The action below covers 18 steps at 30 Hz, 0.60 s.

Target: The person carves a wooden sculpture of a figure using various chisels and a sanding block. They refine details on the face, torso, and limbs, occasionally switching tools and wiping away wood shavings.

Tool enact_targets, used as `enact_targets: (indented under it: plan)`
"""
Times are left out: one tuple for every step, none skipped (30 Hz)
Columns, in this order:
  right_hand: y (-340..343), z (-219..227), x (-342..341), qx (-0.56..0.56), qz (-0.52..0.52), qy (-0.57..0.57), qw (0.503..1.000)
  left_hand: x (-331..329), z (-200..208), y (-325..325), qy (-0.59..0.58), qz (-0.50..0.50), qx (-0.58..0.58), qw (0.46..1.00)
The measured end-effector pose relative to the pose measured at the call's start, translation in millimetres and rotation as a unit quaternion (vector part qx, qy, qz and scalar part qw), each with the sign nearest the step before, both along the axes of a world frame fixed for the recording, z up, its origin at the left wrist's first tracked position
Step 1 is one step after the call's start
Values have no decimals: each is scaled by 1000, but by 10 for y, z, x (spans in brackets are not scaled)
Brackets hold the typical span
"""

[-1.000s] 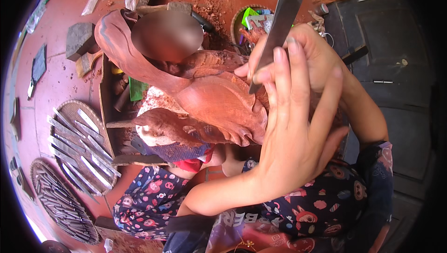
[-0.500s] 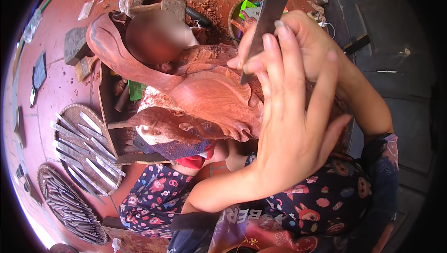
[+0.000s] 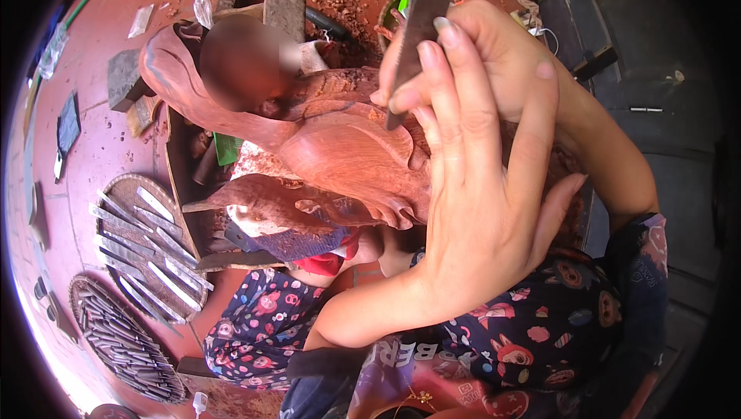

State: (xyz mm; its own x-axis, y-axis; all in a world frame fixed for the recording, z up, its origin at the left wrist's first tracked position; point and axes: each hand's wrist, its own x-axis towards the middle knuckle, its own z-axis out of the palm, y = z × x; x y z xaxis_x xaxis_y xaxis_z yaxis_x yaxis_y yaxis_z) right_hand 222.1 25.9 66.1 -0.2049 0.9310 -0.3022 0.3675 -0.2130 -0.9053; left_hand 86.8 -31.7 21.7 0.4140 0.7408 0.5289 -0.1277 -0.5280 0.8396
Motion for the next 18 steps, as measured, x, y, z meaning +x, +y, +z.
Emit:
enact_targets:
  plan:
    - [-10,-23,2,-1,4,28,1000,-22,11,-2,10,-2,5,1000]
    - [5,-65,30,10,22,17,1000,-20,24,-27,2,-2,2,1000]
    - [13,-95,58,18,34,2,999,-6,14,-35,-3,1,-1,1000]
    - [28,-79,48,10,21,-6,1000,11,2,-39,-8,4,-4,1000]
    - [33,-60,36,1,8,-15,1000,40,-30,-11,-8,15,-5,1000]
    - [0,-41,17,11,-10,-31,999,49,-29,-1,-5,19,-1,1000]
    - [-32,-44,14,35,-18,-2,999,61,-29,11,-2,24,4,1000]
    - [-72,-68,23,58,-27,25,998,55,-13,-8,3,17,11,1000]
    - [-103,-51,19,98,-28,29,994,8,29,-60,-5,-2,7,1000]
    - [-130,-34,8,139,-28,32,989,-43,70,-109,-14,-20,3,1000]
    - [-156,-17,-2,178,-29,34,983,-93,113,-160,-23,-37,-3,999]
    - [-146,38,-62,186,-39,54,980,-180,89,-253,-54,-65,0,996]
    - [-205,125,-50,188,-45,41,980,-222,70,-349,-98,-108,0,989]
    - [-262,217,-42,190,-49,26,980,-232,-8,-454,-141,-135,-9,981]
    - [-332,322,-26,192,-58,10,980,-234,-79,-557,-185,-166,-18,969]
    - [-415,340,4,209,-51,-2,977,-295,-97,-617,-196,-179,-48,963]
    - [-483,350,56,215,-46,0,975,-384,-129,-652,-207,-192,-79,956]
    - [-542,331,107,220,-40,8,975,-468,-209,-693,-191,-199,-73,958]
